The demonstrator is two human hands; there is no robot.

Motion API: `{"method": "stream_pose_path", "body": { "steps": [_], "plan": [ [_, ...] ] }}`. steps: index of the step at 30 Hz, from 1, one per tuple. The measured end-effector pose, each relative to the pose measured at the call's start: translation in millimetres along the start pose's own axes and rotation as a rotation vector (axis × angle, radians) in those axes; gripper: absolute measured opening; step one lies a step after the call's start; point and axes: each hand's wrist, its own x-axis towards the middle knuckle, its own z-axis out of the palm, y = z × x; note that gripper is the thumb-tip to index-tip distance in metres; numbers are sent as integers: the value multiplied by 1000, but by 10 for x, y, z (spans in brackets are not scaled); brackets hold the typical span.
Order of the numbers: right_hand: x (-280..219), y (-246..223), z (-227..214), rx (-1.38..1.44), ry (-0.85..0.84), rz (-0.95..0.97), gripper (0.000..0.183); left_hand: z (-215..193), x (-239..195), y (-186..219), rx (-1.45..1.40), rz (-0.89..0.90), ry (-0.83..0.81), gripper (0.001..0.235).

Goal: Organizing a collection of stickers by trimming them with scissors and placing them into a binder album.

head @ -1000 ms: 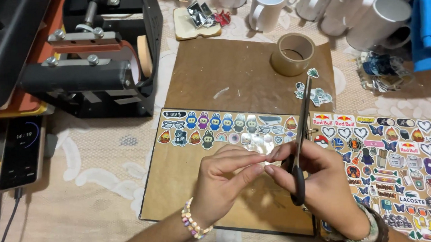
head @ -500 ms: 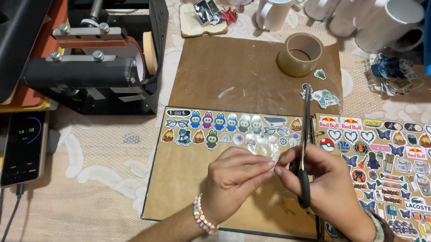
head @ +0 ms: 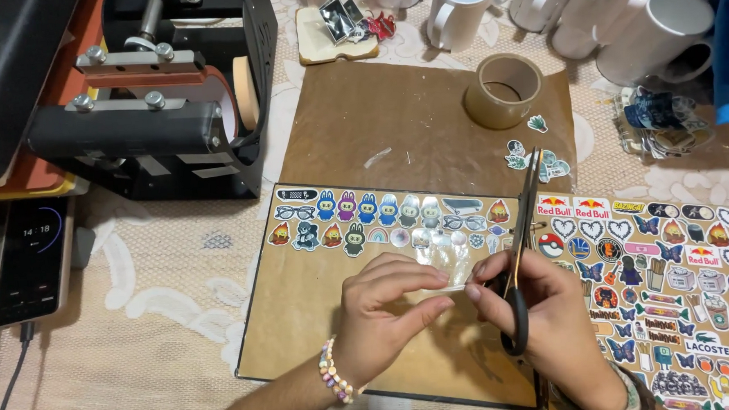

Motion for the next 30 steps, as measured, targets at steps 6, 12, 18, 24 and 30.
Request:
{"method": "stream_pose_path", "body": {
  "steps": [6,12,18,24,30],
  "plan": [
    [27,36,-36,38,-60,-86,28,-29,8,-52,-178,-191,31,10],
    [-174,-24,-31,-340,-249,-351,42,9,25,8,-721,-705,152,16],
    [-319,217,-6,-336,-313,-272,33,21,15,11,-807,-800,186,18],
    [-319,303,34,-356,-290,-282,34,27,6,14,-823,-883,227,17],
    [-338,351,47,-307,-291,-262,33,38,-5,3,-832,-919,243,20]
  ]
}}
